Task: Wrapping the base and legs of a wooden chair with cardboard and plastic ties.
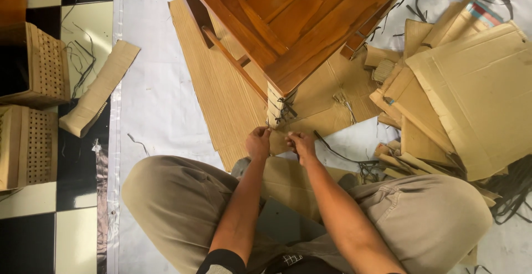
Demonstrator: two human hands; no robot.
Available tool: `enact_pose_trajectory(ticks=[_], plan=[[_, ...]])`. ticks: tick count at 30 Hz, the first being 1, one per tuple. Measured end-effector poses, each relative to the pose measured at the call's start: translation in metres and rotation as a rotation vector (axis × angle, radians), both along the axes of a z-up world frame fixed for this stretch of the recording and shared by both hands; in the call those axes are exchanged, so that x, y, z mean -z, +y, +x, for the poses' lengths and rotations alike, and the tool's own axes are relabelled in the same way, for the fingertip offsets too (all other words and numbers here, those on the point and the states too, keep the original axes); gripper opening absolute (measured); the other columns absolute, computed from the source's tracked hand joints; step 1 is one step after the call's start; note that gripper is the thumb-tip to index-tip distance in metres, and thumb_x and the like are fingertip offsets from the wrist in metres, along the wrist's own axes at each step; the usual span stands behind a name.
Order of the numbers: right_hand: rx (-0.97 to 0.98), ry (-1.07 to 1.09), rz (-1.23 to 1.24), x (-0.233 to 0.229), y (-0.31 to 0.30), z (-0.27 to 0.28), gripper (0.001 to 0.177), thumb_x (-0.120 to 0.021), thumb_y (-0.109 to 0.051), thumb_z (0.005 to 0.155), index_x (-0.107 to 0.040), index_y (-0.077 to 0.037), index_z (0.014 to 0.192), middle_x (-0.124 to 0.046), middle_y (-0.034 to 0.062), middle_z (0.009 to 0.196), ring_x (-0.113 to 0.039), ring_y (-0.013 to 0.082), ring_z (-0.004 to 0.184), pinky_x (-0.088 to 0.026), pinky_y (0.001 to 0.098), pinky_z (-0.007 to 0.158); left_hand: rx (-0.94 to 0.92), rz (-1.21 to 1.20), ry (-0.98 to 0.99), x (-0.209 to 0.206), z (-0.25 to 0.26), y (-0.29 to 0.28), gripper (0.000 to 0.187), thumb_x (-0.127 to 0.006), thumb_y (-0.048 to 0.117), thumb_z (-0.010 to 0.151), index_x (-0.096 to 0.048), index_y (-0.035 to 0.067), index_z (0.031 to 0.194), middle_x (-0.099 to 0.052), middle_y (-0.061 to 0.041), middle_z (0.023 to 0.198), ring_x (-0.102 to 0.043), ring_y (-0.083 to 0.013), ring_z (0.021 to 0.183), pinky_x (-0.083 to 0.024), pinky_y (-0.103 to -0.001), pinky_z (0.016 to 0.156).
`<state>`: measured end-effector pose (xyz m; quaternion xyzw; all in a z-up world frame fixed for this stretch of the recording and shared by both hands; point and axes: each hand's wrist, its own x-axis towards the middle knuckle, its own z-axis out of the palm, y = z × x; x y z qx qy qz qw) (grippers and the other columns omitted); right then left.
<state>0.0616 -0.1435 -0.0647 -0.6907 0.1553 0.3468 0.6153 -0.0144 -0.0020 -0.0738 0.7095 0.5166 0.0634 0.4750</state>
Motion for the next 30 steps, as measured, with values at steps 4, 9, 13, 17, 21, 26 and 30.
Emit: enact_pose_trajectory(ticks=[4,9,13,17,21,26,30], plan=[[-0.02,0.016,0.024,0.007,-0.003,-0.017,0.019,-0.074,-0.024,0.093,-0.069,-0.011,0.106,-0.077,0.0061,0.093,-0.071,0.01,0.074,-0.05,0.0196,0.061,-0.033,-0.127,-0.025,0.031,-0.005,-0.013,0.022,-0.073,0.043,0.082,-0.081,0.03,0.098,-0.078,0.003,0.091,-0.073,-0.0264,0.099,-0.055,-0.041,0.088],[-0.105,-0.146,-0.12,0.043,-0.006,-0.027,0.016,-0.079,-0.029,0.087,-0.075,-0.014,0.091,-0.077,0.0086,0.081,-0.075,0.0178,0.069,-0.054,0.0268,0.061,-0.109,-0.27,-0.216,0.046,-0.001,-0.016,0.027,-0.072,0.037,0.084,-0.078,0.015,0.099,-0.074,-0.006,0.084,-0.067,-0.0217,0.083,-0.051,-0.04,0.078],[-0.104,-0.164,-0.149,0.032,-0.01,-0.035,0.015,-0.079,-0.03,0.085,-0.078,-0.016,0.091,-0.077,0.0065,0.079,-0.075,0.0167,0.069,-0.056,0.0264,0.062,-0.101,-0.284,-0.266,0.027,-0.009,-0.019,0.026,-0.072,0.035,0.086,-0.077,0.012,0.099,-0.074,-0.008,0.082,-0.068,-0.0206,0.078,-0.051,-0.039,0.073],[-0.295,-0.275,-0.364,0.008,-0.01,-0.04,0.025,-0.076,-0.044,0.083,-0.081,-0.028,0.102,-0.079,0.0005,0.088,-0.075,0.0241,0.091,-0.056,0.033,0.079,-0.104,-0.536,-0.404,0.0,-0.012,-0.022,0.02,-0.072,0.025,0.089,-0.073,0.007,0.097,-0.07,-0.006,0.079,-0.065,-0.0142,0.072,-0.049,-0.028,0.065],[-0.462,-0.35,-0.395,-0.021,-0.006,-0.039,0.026,-0.07,-0.043,0.089,-0.081,-0.025,0.104,-0.08,0.0067,0.093,-0.074,0.0337,0.099,-0.057,0.0433,0.09,-0.084,-0.603,-0.353,0.026,-0.008,-0.018,0.02,-0.078,0.028,0.088,-0.075,0.01,0.096,-0.067,-0.003,0.073,-0.061,-0.0104,0.064,-0.047,-0.023,0.051],[-0.581,-0.465,-0.486,-0.007,-0.006,-0.036,0.02,-0.067,-0.041,0.089,-0.081,-0.03,0.1,-0.079,0.0033,0.091,-0.073,0.0334,0.098,-0.058,0.0452,0.091,-0.097,-0.746,-0.373,0.003,-0.007,-0.017,0.017,-0.078,0.02,0.087,-0.073,0.007,0.097,-0.063,-0.003,0.071,-0.061,-0.0095,0.059,-0.046,-0.017,0.045],[-0.668,-0.589,-0.51,-0.007,-0.003,-0.036,0.017,-0.065,-0.033,0.088,-0.079,-0.025,0.094,-0.078,0.0078,0.092,-0.072,0.0377,0.097,-0.057,0.0497,0.088,-0.031,-0.733,-0.321,0.004,-0.007,-0.014,0.018,-0.079,0.017,0.086,-0.073,0.003,0.097,-0.065,-0.007,0.072,-0.062,-0.012,0.057,-0.047,-0.019,0.044]])
